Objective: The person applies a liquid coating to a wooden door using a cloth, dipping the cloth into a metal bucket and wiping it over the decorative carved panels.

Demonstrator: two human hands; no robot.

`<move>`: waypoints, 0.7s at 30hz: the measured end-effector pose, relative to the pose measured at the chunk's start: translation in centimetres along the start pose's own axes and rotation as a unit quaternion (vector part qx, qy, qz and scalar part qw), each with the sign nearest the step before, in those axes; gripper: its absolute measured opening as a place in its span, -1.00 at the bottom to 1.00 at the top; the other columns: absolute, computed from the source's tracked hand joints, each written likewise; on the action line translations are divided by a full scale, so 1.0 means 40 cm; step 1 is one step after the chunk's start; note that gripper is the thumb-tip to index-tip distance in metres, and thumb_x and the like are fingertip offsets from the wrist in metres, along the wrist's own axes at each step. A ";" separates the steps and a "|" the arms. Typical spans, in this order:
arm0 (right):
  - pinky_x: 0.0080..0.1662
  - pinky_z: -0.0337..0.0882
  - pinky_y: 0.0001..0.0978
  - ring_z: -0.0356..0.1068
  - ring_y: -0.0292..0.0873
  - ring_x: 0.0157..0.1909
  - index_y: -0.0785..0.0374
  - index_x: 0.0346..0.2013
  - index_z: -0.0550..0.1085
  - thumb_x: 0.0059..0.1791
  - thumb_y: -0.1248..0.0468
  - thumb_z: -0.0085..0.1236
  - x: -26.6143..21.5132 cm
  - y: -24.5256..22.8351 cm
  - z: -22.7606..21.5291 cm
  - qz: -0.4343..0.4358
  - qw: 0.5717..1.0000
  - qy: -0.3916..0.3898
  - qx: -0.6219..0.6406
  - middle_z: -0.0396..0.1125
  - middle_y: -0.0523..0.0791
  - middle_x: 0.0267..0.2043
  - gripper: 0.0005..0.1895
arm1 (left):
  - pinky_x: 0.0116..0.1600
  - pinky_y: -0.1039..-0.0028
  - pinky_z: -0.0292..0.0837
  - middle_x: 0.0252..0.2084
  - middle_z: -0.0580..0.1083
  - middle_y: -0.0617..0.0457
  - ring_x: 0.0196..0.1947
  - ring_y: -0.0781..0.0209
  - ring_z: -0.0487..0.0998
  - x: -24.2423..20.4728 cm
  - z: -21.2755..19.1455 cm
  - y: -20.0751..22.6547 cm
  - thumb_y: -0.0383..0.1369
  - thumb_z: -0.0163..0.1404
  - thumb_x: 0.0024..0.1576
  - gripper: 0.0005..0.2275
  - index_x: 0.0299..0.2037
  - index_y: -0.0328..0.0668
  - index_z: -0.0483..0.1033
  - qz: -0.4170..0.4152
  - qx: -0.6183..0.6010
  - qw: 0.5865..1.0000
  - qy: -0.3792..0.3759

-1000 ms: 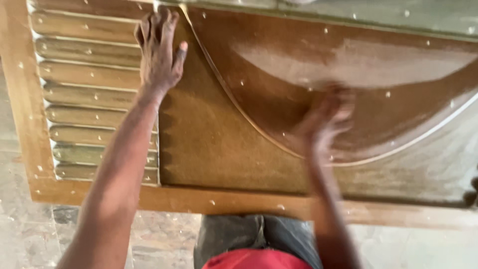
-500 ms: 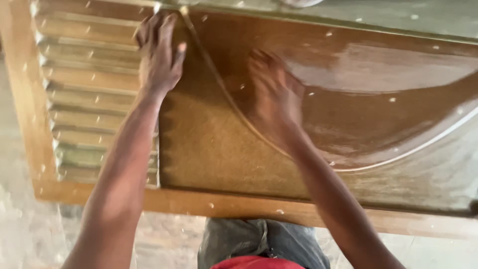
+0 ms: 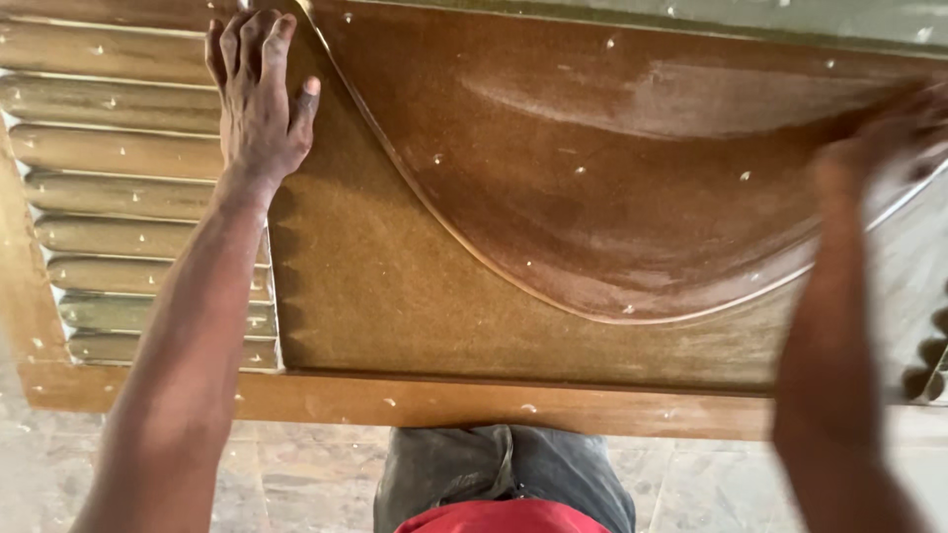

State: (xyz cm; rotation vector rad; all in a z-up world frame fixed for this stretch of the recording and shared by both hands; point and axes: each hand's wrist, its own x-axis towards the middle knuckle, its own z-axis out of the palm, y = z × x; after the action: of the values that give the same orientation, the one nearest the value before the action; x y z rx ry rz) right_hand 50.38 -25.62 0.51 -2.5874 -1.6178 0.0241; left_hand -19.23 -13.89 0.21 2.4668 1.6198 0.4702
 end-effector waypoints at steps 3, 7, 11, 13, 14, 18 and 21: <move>0.41 0.14 0.19 -0.18 0.08 0.67 0.17 0.56 0.03 0.12 0.47 -0.18 -0.183 -0.272 0.025 -0.055 0.998 -0.009 -0.042 -0.33 0.00 0.66 -0.31 | 0.59 -0.17 -0.23 0.42 0.28 -0.19 0.49 -0.21 0.18 0.002 -0.001 -0.001 -0.07 -0.24 0.51 -0.55 0.50 -0.10 0.16 -0.007 -0.018 1.000 0.007; 0.45 0.07 0.25 -0.21 0.12 0.67 0.20 0.59 -0.02 0.12 0.46 -0.14 -0.405 -0.764 0.077 -0.168 0.980 -0.070 -0.084 -0.37 0.04 0.66 -0.28 | 0.65 -0.15 -0.23 0.53 0.21 -0.18 0.55 -0.21 0.14 -0.007 0.004 -0.011 -0.17 -0.27 0.57 -0.59 0.57 -0.05 0.06 -0.012 -0.008 1.000 0.001; 0.44 0.01 0.37 -0.31 0.17 0.64 0.23 0.58 -0.03 0.09 0.44 -0.14 -0.339 -1.148 0.134 -0.297 0.947 -0.108 -0.054 -0.38 0.06 0.63 -0.26 | 0.67 -0.07 -0.19 0.56 0.16 -0.15 0.56 -0.20 0.13 0.002 0.008 -0.014 -0.26 -0.17 0.53 -0.53 0.62 0.00 0.01 -0.028 -0.006 1.000 0.008; 0.39 0.01 0.44 -0.39 0.18 0.60 0.24 0.55 -0.01 0.06 0.42 -0.16 -0.293 -1.181 0.121 -0.331 0.931 -0.148 -0.033 -0.37 0.05 0.61 -0.28 | 0.67 -0.07 -0.21 0.55 0.15 -0.19 0.57 -0.25 0.11 -0.010 0.000 -0.008 -0.28 -0.14 0.51 -0.51 0.60 -0.02 -0.01 -0.022 0.005 1.000 0.003; 0.41 -0.02 0.35 -0.37 0.11 0.59 0.17 0.55 -0.02 0.01 0.47 -0.18 -0.271 -1.162 0.112 -0.364 0.916 -0.166 0.010 -0.36 -0.04 0.62 -0.22 | 0.67 -0.07 -0.23 0.53 0.14 -0.23 0.57 -0.29 0.09 -0.016 -0.003 -0.006 -0.30 -0.11 0.49 -0.50 0.58 -0.04 -0.04 -0.014 0.013 1.000 -0.003; 0.53 0.01 0.12 -0.29 -0.02 0.67 -0.08 0.59 0.02 0.10 0.56 -0.24 -0.190 -0.916 0.049 -0.341 0.919 -0.182 0.085 -0.27 -0.19 0.68 -0.21 | 0.66 -0.11 -0.20 0.50 0.18 -0.26 0.53 -0.33 0.11 -0.016 0.009 -0.027 -0.29 -0.04 0.48 -0.47 0.57 -0.05 -0.04 -0.039 0.025 0.999 -0.021; 0.41 -0.16 0.42 -0.32 0.11 0.62 -0.01 0.58 -0.06 -0.02 0.52 -0.03 -0.131 -0.633 -0.038 -0.181 0.945 -0.272 0.027 -0.28 -0.05 0.64 -0.08 | 0.60 -0.13 -0.14 0.47 0.20 -0.32 0.51 -0.34 0.14 -0.019 0.035 -0.042 -0.32 -0.01 0.50 -0.51 0.54 -0.08 0.03 -0.034 0.037 0.999 -0.013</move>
State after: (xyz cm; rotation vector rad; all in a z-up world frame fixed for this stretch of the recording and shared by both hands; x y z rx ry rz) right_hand 25.49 -19.40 3.97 -2.3169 -2.2023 0.8073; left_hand -20.48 -13.83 -1.73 2.4500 1.7348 0.3725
